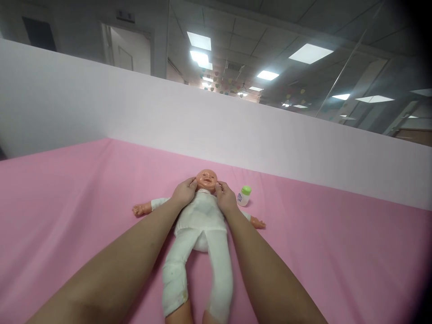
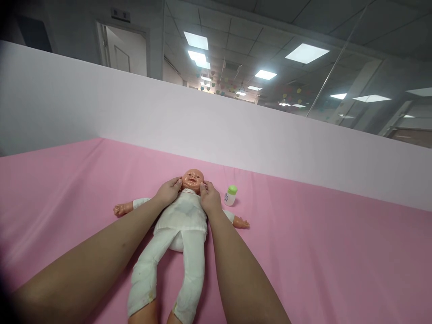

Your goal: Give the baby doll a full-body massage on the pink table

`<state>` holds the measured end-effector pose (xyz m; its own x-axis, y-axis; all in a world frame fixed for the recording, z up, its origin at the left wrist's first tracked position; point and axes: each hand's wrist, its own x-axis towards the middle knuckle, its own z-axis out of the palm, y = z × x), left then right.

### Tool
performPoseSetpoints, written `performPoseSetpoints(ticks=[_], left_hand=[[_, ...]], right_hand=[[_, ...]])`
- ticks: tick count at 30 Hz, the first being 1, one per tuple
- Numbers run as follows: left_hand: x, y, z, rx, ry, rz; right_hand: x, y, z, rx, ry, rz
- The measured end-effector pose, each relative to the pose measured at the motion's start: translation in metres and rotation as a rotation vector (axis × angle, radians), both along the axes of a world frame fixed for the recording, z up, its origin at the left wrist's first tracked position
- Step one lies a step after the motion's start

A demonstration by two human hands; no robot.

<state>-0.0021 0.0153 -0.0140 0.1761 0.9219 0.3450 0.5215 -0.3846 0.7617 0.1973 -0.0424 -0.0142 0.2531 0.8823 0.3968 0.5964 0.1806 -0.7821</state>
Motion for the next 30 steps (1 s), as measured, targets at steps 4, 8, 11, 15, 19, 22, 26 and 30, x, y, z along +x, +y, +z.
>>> performPoseSetpoints(ticks=[4,8,11,15,19,22,26,30], left_hand=[[-0.001,-0.010,0.007,-0.009,0.021,-0.009],[-0.001,-0.018,0.014,-0.013,0.053,-0.011],[0.000,-0.019,0.015,-0.009,0.071,0.007],[-0.001,-0.015,0.012,-0.007,0.072,0.009],[-0.001,-0.010,0.008,-0.003,0.055,0.009],[0.000,-0.005,0.004,0.005,0.033,0.010],[0.000,-0.003,0.003,0.015,0.006,0.001],[-0.001,-0.008,0.007,0.017,0.007,-0.003]], right_hand=[[-0.002,-0.002,0.002,-0.035,-0.020,0.002],[-0.006,-0.006,0.009,-0.060,-0.091,0.000],[-0.006,-0.007,0.010,-0.061,-0.134,-0.007],[-0.004,-0.005,0.006,-0.036,-0.161,0.006],[-0.002,-0.002,0.002,-0.015,-0.143,0.027],[-0.001,-0.001,0.001,-0.012,-0.126,0.013],[0.001,0.000,0.000,-0.006,-0.119,-0.005],[0.000,-0.001,0.001,-0.012,-0.108,0.001]])
